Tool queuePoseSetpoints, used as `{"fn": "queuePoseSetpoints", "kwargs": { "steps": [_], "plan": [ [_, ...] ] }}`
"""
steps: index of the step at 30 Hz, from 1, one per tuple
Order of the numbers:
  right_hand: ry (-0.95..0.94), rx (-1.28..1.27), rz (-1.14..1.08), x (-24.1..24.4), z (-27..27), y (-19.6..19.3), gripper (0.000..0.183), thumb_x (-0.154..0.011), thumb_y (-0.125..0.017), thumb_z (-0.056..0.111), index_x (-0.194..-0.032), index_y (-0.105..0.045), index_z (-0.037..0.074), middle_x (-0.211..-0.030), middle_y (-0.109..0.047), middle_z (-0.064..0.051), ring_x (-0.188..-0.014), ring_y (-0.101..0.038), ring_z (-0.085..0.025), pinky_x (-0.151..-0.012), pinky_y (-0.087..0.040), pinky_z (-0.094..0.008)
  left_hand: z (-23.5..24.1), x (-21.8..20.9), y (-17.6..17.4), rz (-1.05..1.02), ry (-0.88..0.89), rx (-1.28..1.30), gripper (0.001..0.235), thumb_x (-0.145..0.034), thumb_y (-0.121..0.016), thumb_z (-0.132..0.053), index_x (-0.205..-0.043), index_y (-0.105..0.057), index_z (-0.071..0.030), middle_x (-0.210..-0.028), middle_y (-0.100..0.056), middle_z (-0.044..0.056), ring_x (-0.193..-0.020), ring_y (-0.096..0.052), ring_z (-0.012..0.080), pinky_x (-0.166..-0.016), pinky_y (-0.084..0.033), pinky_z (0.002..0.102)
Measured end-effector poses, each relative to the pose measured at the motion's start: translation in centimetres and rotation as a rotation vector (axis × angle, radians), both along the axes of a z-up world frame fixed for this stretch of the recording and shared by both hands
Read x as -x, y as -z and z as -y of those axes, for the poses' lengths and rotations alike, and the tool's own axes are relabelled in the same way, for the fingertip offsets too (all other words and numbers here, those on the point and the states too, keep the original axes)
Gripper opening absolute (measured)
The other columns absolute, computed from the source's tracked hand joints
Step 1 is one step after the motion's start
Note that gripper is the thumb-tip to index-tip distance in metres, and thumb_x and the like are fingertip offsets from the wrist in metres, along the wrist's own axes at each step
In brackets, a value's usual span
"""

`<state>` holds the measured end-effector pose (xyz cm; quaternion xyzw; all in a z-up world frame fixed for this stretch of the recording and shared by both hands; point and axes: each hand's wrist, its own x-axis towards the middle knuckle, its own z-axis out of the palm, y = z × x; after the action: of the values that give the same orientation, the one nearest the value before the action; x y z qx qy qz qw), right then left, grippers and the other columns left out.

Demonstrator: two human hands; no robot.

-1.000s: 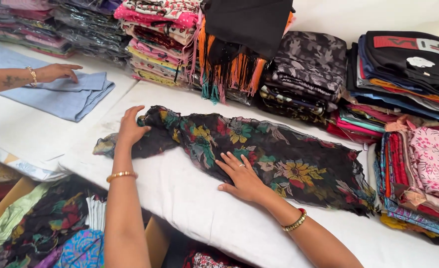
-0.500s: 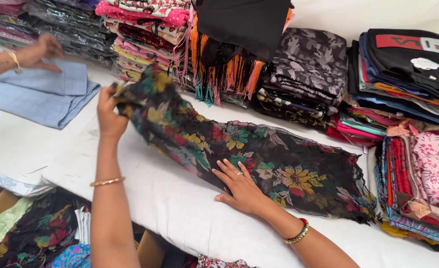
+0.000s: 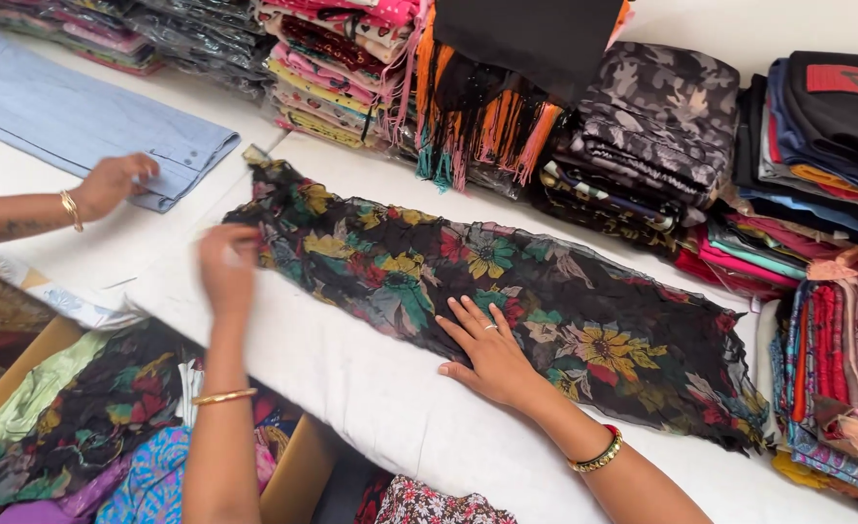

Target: Folding various patterned scarves and items of clothing on a counter.

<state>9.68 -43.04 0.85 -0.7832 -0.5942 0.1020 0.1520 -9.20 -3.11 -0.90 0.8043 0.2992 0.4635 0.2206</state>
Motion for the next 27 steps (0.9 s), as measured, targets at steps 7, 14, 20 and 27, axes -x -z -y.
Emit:
{"fn": "queuePoseSetpoints", "kwargs": {
  "steps": [7,14,20,27],
  "plan": [
    [0.007,-0.019,0.011,0.0,0.2,0.3,0.077,-0.093,-0.058,0.06,-0.155,-0.04,0.019,-0.168,-0.021,-0.009,-0.157,-0.011,-0.026,-0.124,-0.004,-0.053,2.4,-2.5,-1.1,-0.715,0.165,-0.251,0.032,-0.089,-0.071,-0.047,-0.097,-0.079,-0.017,-0.133,-0.065,0.0,-0.148,-0.036,0.0265,-0.117,-0.01,0.072],
    [0.004,0.008,-0.002,0.1,0.1,-0.1,0.077,-0.093,-0.057,0.06,-0.155,-0.038,0.02,-0.168,-0.02,-0.009,-0.156,-0.01,-0.026,-0.124,-0.003,-0.053,0.5,4.0,0.0,-0.287,-0.518,-0.071,0.018,-0.092,-0.068,-0.018,-0.108,-0.074,-0.014,-0.126,-0.063,0.012,-0.128,-0.047,0.0356,-0.103,-0.033,0.059],
    [0.02,0.037,0.017,0.1,0.1,-0.1,0.077,-0.093,-0.056,0.061,-0.156,-0.037,0.021,-0.168,-0.019,-0.008,-0.156,-0.009,-0.026,-0.124,-0.004,-0.052,4.5,-2.9,-1.9,-0.306,-0.18,-0.285,0.012,-0.096,-0.067,-0.018,-0.106,-0.073,-0.014,-0.117,-0.065,0.009,-0.114,-0.058,0.0335,-0.101,-0.043,0.048],
    [0.013,0.006,0.03,0.0,0.1,0.1,0.077,-0.093,-0.056,0.062,-0.156,-0.038,0.02,-0.168,-0.021,-0.008,-0.157,-0.011,-0.027,-0.124,-0.004,-0.052,-5.8,-10.5,2.1,-0.131,-0.244,0.385,0.062,-0.083,-0.081,-0.023,-0.134,-0.051,-0.007,-0.119,-0.063,0.023,-0.107,-0.059,0.0389,-0.092,-0.047,0.049]
  ]
}}
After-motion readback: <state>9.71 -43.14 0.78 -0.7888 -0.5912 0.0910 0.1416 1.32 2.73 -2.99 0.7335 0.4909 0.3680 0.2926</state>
